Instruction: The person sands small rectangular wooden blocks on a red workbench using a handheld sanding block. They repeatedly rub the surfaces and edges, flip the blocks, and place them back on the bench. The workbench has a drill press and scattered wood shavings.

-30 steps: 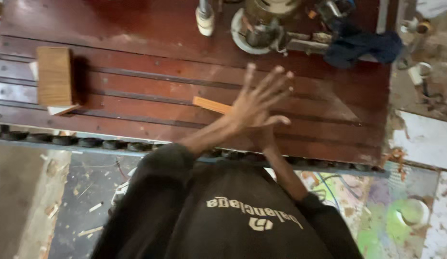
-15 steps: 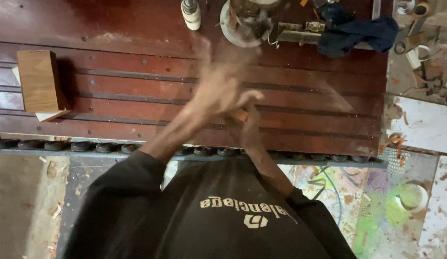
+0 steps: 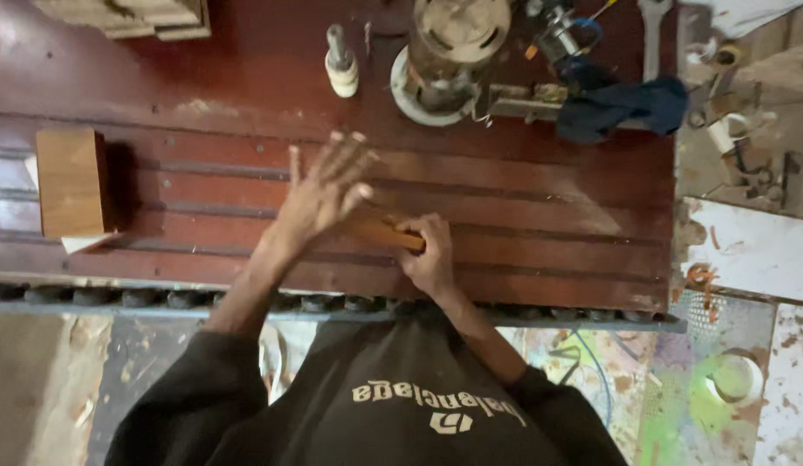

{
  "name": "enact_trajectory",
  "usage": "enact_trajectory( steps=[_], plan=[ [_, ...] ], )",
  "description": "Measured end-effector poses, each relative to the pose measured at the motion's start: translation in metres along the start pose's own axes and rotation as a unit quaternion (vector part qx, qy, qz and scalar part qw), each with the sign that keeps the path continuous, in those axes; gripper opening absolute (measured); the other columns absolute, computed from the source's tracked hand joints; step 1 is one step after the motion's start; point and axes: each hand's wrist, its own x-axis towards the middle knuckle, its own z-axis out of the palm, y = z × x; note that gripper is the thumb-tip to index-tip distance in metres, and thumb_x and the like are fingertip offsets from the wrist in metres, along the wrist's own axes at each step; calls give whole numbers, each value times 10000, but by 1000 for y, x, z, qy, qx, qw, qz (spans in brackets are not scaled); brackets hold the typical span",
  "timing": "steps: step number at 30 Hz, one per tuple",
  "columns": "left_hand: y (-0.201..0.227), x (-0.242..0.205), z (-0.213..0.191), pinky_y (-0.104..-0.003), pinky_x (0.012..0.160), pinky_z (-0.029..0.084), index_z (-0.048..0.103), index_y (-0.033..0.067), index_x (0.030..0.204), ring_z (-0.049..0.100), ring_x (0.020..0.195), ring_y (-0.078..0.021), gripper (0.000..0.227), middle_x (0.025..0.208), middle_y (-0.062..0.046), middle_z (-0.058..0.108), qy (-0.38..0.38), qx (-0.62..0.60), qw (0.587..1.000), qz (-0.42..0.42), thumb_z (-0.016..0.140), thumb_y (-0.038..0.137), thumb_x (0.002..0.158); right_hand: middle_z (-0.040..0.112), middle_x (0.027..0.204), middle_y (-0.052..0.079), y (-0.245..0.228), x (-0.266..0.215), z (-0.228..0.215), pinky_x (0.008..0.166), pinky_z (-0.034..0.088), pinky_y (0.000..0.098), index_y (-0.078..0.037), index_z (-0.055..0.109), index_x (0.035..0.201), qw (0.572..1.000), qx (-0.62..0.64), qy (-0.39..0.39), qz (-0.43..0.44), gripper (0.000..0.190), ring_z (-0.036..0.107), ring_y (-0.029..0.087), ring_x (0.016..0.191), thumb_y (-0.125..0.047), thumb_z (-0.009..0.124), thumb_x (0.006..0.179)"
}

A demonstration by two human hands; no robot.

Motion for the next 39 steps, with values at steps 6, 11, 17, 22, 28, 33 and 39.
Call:
enact_trajectory(
  steps=[6, 11, 17, 22, 28, 33, 39],
  plan=[
    [-48, 4, 34, -785, 1159, -98, 465, 171, 1582, 119, 1612, -292, 748, 1722, -74, 252, 40, 20, 998, -46, 239, 654, 1057, 746, 1098, 16, -23, 14, 2, 863, 477, 375, -128, 660, 1083, 999, 44, 5, 12, 350, 592, 220, 924, -186, 912, 848],
    [-13, 17, 15, -791, 1122, -118, 492, 167, 1563, 92, 1602, -324, 760, 1730, -103, 242, 29, 57, 997, -39, 265, 686, 1055, 689, 1009, 29, -19, -3, 11, 865, 459, 387, -125, 658, 1086, 1000, 3, -21, 16, 331, 604, 216, 934, -209, 877, 852],
    [102, 30, 46, -705, 1200, -93, 381, 176, 1643, -29, 1588, -272, 1093, 1735, -40, 114, -50, 171, 970, 164, 188, 936, 881, 683, 1013, 38, -9, -24, 3, 866, 465, 386, -111, 653, 1085, 997, -15, -59, 44, 333, 606, 223, 935, -203, 877, 856],
    [126, -4, 65, -685, 1183, -152, 251, 300, 1632, -120, 1586, -280, 1053, 1736, -19, 4, -44, 224, 945, 236, 92, 948, 817, 678, 1015, 45, 1, -31, 13, 868, 469, 386, -100, 649, 1084, 997, 3, -67, 40, 335, 608, 228, 937, -198, 876, 858],
    [85, 7, 0, -728, 1203, -162, 308, 361, 1624, -86, 1608, -312, 936, 1777, -27, 95, -103, 83, 980, 147, 136, 899, 879, 672, 1019, 54, 6, -22, 32, 869, 475, 385, -86, 644, 1083, 998, 11, -44, 51, 337, 610, 235, 939, -193, 875, 862],
    [33, 0, -30, -759, 1185, -181, 302, 290, 1675, -107, 1588, -260, 1039, 1731, -1, 72, 135, 138, 980, -58, 135, 929, 873, 667, 1022, 62, 13, -33, 39, 871, 480, 385, -74, 639, 1082, 998, -9, -18, 59, 340, 612, 241, 940, -188, 875, 865],
    [117, 4, 27, -696, 1174, -181, 317, 300, 1636, -44, 1585, -222, 985, 1735, 22, 39, -58, 175, 976, 113, 146, 907, 879, 661, 1025, 71, 23, -52, 14, 872, 486, 384, -61, 634, 1080, 989, 9, -104, 107, 343, 614, 247, 942, -182, 874, 868]
  ],
)
